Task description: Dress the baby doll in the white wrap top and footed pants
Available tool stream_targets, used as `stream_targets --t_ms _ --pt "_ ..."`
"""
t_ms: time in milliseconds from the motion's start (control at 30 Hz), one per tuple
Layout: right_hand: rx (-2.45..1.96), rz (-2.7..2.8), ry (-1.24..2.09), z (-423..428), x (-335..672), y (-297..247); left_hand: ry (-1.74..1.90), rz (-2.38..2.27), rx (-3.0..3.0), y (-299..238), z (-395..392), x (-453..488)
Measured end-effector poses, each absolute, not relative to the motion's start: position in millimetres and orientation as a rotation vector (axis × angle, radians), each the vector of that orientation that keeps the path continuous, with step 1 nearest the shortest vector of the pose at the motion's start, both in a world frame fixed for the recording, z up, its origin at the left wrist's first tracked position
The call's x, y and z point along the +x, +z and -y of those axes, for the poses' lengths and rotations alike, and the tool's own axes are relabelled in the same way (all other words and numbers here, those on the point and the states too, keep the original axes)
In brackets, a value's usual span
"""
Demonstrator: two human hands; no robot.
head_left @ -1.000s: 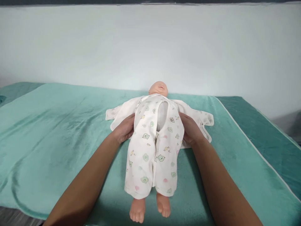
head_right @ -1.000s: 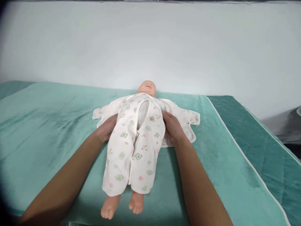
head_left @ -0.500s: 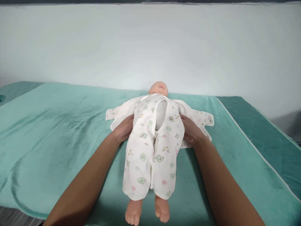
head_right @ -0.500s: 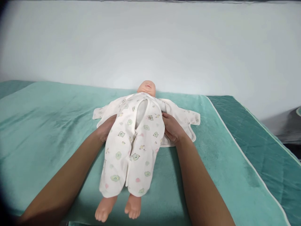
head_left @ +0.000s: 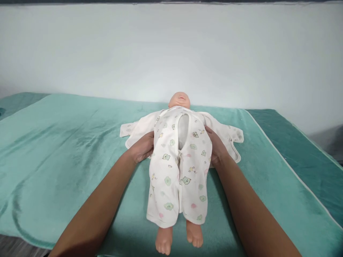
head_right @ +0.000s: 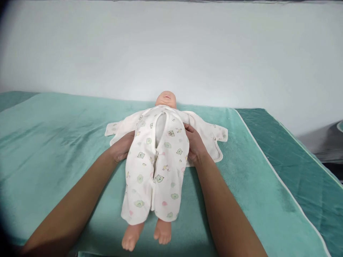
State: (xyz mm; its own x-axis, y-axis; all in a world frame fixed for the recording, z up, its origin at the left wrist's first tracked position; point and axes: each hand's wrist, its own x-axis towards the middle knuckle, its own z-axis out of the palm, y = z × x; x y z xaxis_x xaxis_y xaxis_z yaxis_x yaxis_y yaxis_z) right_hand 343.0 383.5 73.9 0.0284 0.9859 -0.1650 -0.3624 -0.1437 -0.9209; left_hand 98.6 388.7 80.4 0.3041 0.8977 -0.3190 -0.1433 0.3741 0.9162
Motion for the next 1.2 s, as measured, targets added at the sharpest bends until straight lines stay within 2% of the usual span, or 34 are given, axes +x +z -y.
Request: stream_targets --t_ms 300,1200 --pt "-0.990 0.792 1.490 -382.1 344.1 77.3 0.826 -0.956 0.965 83.3 -385.8 97.8" --pt "-1.119 1.015 1.538 -382.1 348.1 78.1 0.838 -1.028 1.090 81.3 -385.5 91.2"
